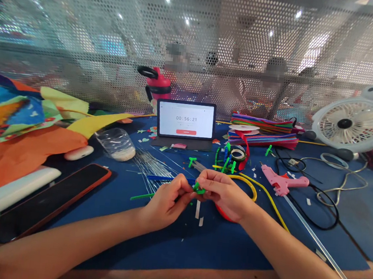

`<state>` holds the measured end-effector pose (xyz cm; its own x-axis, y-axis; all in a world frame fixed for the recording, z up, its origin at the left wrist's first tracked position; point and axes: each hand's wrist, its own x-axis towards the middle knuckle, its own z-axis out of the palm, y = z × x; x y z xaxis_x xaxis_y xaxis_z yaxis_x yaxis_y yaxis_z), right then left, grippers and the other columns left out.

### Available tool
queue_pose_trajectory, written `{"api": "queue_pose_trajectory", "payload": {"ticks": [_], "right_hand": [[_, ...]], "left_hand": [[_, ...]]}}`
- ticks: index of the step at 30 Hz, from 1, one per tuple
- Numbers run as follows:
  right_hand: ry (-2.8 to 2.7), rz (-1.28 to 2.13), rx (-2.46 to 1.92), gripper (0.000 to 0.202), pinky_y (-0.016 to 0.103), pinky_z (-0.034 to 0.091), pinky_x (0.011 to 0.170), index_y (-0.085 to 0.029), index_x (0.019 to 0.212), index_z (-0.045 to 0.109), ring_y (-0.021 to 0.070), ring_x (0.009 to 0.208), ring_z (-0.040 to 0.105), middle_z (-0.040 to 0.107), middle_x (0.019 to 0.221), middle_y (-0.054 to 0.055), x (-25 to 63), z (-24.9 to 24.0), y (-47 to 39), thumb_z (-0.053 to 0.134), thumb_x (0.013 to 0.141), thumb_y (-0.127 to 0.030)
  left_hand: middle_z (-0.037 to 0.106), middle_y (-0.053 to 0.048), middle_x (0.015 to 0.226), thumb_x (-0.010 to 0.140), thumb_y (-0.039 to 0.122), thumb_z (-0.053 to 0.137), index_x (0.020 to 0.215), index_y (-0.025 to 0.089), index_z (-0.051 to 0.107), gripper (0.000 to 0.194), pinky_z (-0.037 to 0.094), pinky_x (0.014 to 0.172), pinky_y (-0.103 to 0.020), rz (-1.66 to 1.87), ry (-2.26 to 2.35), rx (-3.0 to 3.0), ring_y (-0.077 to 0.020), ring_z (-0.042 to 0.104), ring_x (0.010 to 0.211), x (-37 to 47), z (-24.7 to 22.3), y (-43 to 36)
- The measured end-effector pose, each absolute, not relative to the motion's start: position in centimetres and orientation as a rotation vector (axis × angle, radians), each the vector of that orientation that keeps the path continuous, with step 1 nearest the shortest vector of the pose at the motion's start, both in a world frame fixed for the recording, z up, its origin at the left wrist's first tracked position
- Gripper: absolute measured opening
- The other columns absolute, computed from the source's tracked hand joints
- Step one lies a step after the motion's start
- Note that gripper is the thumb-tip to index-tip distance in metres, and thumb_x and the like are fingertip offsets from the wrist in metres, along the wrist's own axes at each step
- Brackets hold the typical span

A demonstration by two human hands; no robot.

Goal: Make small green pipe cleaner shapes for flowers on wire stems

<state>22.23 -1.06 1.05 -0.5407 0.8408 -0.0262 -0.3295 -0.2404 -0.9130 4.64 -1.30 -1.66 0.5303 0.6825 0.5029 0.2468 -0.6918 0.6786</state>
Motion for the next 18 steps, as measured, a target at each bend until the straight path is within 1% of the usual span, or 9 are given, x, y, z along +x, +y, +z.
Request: {"api": "queue_pose_trajectory", "payload": {"ticks": [5,11,15,18], "right_hand": [[-1.164,1.92,-0.648,0.021,0.018,0.032,0.053,-0.016,0.068,0.049,0.0055,0.051,0.029,0.045,0.064,-0.004,22.34,0.79,-0.99,0.065,0.077,-0.027],[-1.224,1.92,-0.72,0.024,0.018,0.02,0.047,-0.016,0.07,0.047,0.0053,0.05,0.026,0.042,0.062,-0.004,22.24,0.96,-1.35,0.066,0.075,-0.03],[-1.267,1.925,-0.785,0.026,0.019,0.019,0.047,-0.016,0.07,0.047,0.0055,0.051,0.028,0.042,0.061,-0.004,22.21,1.05,-1.5,0.067,0.074,-0.033],[-1.255,1.933,-0.8,0.025,0.019,0.019,0.047,-0.016,0.068,0.048,0.0059,0.052,0.029,0.041,0.06,-0.004,22.31,0.97,-1.42,0.067,0.073,-0.031]], "left_hand": [[0.06,0.003,0.064,0.087,0.017,0.044,0.083,0.02,0.039,0.008,0.035,0.045,-0.019,1.079,0.795,2.312,-0.0092,0.054,0.048,4.51,-1.81,-1.19],[0.059,0.003,0.065,0.086,0.013,0.044,0.084,0.02,0.043,0.007,0.036,0.045,-0.018,1.062,0.769,2.475,-0.0083,0.054,0.047,4.48,-1.94,-1.43],[0.058,0.001,0.062,0.087,0.015,0.042,0.081,0.019,0.044,0.007,0.036,0.044,-0.02,1.068,0.778,2.592,-0.0107,0.055,0.046,4.43,-2.15,-1.5],[0.06,0.0,0.061,0.086,0.012,0.041,0.081,0.019,0.044,0.009,0.038,0.045,-0.02,1.079,0.752,2.648,-0.0122,0.058,0.048,4.39,-2.16,-1.51]]}}
